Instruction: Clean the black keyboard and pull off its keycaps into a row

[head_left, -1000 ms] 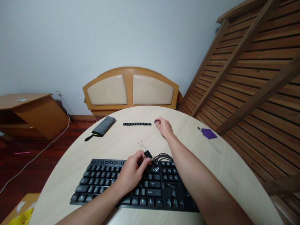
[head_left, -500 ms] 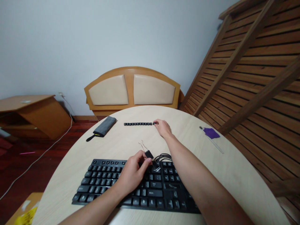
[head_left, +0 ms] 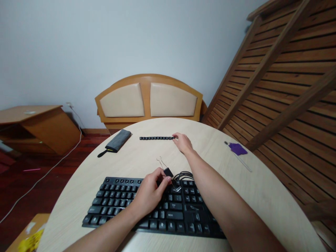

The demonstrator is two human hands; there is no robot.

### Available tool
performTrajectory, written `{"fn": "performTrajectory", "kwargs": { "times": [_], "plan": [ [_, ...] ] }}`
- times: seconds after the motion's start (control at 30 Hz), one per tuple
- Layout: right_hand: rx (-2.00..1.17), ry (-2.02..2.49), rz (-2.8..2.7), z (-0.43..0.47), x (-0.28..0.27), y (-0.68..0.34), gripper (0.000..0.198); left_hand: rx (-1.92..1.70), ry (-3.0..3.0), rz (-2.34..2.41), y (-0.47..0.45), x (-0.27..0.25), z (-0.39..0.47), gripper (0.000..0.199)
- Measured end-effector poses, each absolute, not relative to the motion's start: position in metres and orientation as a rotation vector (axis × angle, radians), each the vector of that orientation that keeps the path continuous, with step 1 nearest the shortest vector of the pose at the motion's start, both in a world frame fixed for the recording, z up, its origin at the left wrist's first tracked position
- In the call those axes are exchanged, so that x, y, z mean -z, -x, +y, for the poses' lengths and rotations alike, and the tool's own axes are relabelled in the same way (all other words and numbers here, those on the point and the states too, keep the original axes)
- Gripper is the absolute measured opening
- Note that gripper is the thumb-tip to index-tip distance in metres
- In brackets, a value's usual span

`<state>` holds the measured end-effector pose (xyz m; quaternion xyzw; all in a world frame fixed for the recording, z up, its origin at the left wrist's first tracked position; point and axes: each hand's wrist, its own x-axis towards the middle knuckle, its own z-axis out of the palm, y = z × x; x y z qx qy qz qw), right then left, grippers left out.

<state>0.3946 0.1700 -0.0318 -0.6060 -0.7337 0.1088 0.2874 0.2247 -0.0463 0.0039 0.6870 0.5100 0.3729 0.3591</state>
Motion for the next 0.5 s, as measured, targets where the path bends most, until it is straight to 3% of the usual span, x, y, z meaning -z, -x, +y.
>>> {"fn": "performTrajectory", "kwargs": {
  "times": [0.13,0.3,0.5],
  "plan": [
    [-0.3,1.616,-1.957,0.168,0.031,-0.394,0.031,-0.964,-1.772,1.314,-0.224,-0.003,-0.047,0.024],
    [-0.253,1.665,-1.93,0.162,0.013,-0.394,0.052,-0.974,-1.762,1.293,-0.224,-0.004,-0.047,0.023],
    [-0.222,1.687,-1.939,0.141,-0.034,-0.404,0.048,-0.986,-1.761,1.296,-0.224,-0.004,-0.047,0.024]
  ]
}}
